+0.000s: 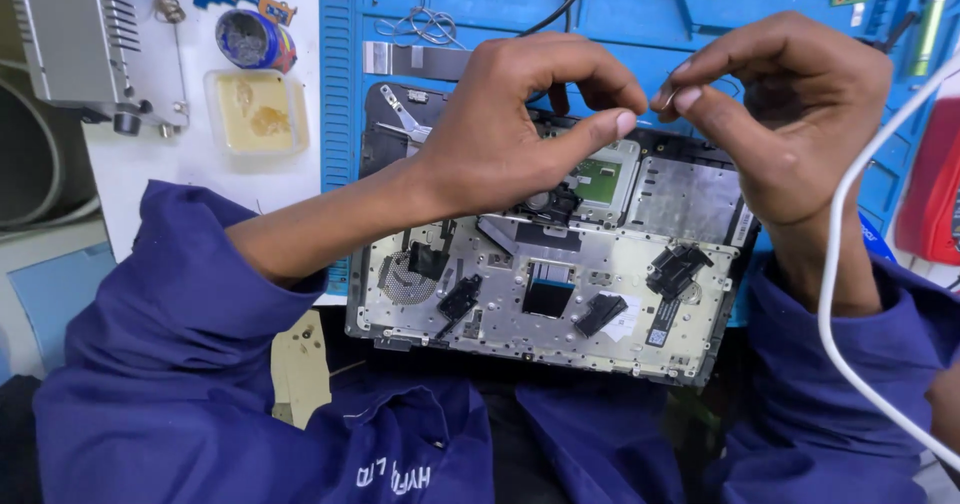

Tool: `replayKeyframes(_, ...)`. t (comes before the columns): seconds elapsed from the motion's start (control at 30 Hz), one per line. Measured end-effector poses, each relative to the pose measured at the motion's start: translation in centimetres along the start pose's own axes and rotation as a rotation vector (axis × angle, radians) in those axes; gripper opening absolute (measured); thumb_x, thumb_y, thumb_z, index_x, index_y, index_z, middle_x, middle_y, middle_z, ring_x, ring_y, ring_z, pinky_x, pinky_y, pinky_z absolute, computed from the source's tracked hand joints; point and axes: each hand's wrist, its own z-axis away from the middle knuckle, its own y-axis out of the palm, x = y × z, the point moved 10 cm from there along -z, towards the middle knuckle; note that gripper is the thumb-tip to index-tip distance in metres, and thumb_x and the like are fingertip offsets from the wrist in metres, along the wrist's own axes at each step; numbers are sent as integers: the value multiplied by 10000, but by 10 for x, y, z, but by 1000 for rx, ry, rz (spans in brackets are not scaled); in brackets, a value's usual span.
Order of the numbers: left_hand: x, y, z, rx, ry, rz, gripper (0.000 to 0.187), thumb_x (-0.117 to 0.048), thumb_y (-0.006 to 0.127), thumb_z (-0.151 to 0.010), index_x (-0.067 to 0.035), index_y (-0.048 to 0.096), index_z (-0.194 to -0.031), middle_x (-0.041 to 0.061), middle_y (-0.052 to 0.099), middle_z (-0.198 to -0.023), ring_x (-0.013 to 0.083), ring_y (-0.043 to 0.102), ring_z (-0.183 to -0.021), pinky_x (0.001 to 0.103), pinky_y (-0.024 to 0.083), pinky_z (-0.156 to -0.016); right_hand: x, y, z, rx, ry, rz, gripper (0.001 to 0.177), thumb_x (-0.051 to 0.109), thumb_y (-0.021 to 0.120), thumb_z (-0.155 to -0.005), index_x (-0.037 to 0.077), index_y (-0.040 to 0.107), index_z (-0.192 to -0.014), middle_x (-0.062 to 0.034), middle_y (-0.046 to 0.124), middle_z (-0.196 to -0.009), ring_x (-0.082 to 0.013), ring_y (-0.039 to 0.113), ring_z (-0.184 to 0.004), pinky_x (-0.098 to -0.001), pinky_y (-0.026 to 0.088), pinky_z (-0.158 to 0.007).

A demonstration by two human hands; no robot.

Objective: The person uses a soldering iron to work on a disassembled electronic device, then uses pliers to strip the insulation from a wire. They also handle a smartphone and a multimeter during the process.

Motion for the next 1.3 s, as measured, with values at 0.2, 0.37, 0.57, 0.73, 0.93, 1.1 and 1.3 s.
replayKeyframes(0.2,13,-4,6,-102,29,24,92,-21,703,-990,-75,684,-1063,65,701,-987,211,681,-920,343,555,-820,-11,3,8,11,103,59,229,-116,769,-1175,-150,543,-1198,-273,637,-1101,-376,773,-1094,-361,609,-944)
replayKeyframes(0.37,28,1,12,-68,-62,86,296,-7,717,-993,-158,561,-1195,-7,708,-956,114,716,-901,273,478,-724,-12,8,7,66,115,27,99,-212,683,-1171,-190,586,-1170,-336,661,-1115,-398,733,-1078,-409,597,-1001)
replayKeyframes(0.57,38,5,16,-64,-65,53,351,-5,755,-1027,-168,587,-1288,-8,751,-966,129,736,-926,301,496,-767,-27,1,16,45,147,18,94,-162,719,-1156,-142,627,-1165,-303,663,-1156,-343,686,-1070,-362,535,-1011)
replayKeyframes(0.73,35,6,14,-56,-61,32,329,-18,776,-997,-154,622,-1254,-17,756,-957,119,738,-925,306,495,-768,-32,0,18,16,142,18,197,-164,829,-1175,-132,636,-1199,-281,670,-1193,-319,662,-1142,-346,492,-1063)
replayKeyframes(0.93,37,7,16,-54,-12,-3,331,-5,789,-1031,-163,617,-1265,-12,748,-891,145,741,-898,323,523,-786,-41,5,20,49,252,48,232,-117,840,-1211,-119,651,-1346,-235,694,-1259,-260,694,-1177,-291,546,-1072)
replayKeyframes(1.1,31,6,14,-76,28,40,279,65,743,-990,-109,616,-1166,24,734,-941,125,754,-869,295,528,-752,-52,5,22,57,317,19,162,-74,814,-1237,-68,658,-1280,-185,701,-1220,-208,677,-1114,-249,514,-1011)
replayKeyframes(1.3,28,6,13,-81,32,67,231,86,715,-979,-75,613,-1109,49,709,-929,134,766,-868,282,559,-739,-46,14,16,103,358,-30,117,-30,754,-1206,-56,641,-1223,-152,697,-1176,-180,664,-1077,-250,530,-1006)
